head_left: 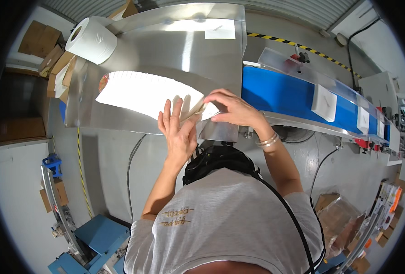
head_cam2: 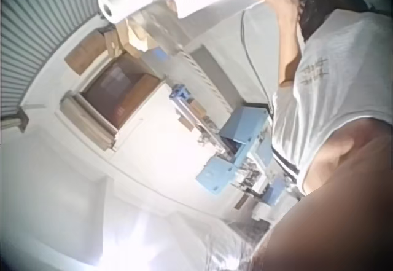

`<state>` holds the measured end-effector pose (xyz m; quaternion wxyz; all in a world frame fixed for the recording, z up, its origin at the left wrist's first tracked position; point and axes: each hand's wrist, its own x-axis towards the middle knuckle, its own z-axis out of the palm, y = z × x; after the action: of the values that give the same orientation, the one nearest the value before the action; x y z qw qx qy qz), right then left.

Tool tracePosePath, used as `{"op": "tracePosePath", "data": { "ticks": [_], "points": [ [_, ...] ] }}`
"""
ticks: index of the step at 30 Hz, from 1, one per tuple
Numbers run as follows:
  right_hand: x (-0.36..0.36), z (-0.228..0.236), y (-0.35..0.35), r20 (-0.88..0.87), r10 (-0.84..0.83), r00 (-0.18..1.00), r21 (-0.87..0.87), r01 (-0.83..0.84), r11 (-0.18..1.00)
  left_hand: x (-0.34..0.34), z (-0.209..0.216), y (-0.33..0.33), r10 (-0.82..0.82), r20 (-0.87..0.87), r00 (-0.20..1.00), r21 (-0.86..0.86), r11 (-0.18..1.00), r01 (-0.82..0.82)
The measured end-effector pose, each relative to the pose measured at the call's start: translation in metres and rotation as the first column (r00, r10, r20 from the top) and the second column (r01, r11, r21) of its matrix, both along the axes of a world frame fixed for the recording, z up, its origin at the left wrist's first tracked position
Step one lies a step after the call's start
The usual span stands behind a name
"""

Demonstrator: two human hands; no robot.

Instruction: Load stacks of paper products onto a conveyor belt and into an industrial processing machine.

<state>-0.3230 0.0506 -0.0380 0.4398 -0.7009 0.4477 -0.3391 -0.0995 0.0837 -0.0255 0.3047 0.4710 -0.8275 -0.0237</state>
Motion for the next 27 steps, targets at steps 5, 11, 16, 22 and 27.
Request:
{"op": "tracePosePath", "data": {
  "ticks": [5, 11, 16, 22, 27],
  "points": [
    [-0.022, -0.018, -0.004, 0.065, -0.169, 0.984, 0.363, 0.134, 0.922, 0.000, 0.003, -0.010, 0.140, -0.144, 0.980, 0.064, 0.989, -0.132],
    [-0.132, -0.058, 0.008, -0.080, -0.830, 0.551, 0.233, 0.820, 0.522, 0.012, -0.006, -0.018, 0.155, -0.128, 0.980, 0.074, 0.986, -0.146],
    [-0.130, -0.056, 0.021, -0.482, -0.869, -0.112, -0.697, 0.650, 0.303, 0.013, -0.010, -0.021, 0.132, -0.101, 0.986, 0.014, 0.991, -0.131],
    [-0.025, -0.003, -0.002, -0.051, -0.162, 0.985, -0.009, 0.162, 0.987, 0.016, -0.002, -0.024, 0.060, -0.040, 0.997, 0.018, 0.998, -0.059],
    [0.008, -0.036, -0.026, -0.211, -0.012, 0.977, -0.367, -0.068, 0.928, 0.008, 0.009, -0.027, 0.026, -0.092, 0.995, 0.061, 0.998, -0.021]
  ]
}}
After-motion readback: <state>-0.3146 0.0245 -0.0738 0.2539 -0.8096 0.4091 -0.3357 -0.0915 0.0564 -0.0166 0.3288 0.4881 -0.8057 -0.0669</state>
